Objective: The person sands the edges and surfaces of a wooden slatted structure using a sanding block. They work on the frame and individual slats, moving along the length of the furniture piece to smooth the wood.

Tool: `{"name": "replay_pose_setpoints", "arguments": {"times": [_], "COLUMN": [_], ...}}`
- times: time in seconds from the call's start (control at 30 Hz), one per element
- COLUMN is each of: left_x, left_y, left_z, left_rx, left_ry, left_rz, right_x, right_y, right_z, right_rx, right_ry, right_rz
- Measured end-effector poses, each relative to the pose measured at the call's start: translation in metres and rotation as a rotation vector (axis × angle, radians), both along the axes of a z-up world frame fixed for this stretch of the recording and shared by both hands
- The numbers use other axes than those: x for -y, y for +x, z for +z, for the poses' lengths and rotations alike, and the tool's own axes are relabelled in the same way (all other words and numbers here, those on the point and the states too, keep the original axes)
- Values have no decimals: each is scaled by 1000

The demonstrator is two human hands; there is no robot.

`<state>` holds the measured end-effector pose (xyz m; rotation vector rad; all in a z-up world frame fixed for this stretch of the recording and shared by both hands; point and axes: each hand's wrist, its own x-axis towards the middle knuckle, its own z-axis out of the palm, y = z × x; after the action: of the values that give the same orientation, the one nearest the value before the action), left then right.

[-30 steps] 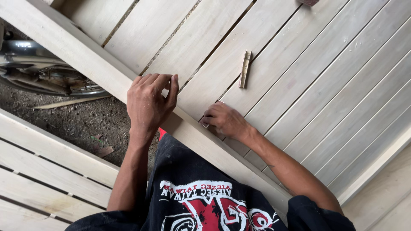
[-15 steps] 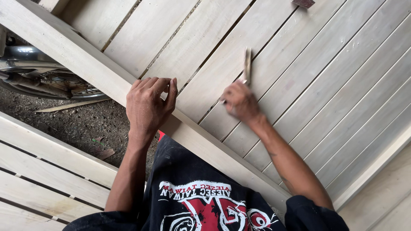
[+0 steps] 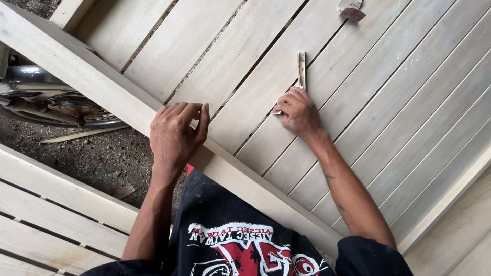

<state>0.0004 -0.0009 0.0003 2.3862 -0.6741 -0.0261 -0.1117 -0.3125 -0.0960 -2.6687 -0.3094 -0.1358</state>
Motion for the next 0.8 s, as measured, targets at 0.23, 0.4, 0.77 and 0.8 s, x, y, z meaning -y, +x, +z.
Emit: {"name": "replay_pose_setpoints", "arguments": {"times": [0.23, 0.4, 0.77, 0.8], "left_x": [2, 3, 4, 4], "left_y": [1, 1, 1, -1], "left_z": [7, 8, 4, 4], "left_rx": [19, -14, -21, -32], "left_ry": [-1, 40, 88, 88], "left_rz": [36, 15, 13, 9], "right_x": [-55, 33, 54, 55], "right_y": [-24, 10, 27, 27], "right_z": [-15, 1, 9, 8], "right_rx": [-15, 95, 28, 28], "right_ry": [59, -103, -158, -171], "right_rz": [196, -96, 39, 10]}}
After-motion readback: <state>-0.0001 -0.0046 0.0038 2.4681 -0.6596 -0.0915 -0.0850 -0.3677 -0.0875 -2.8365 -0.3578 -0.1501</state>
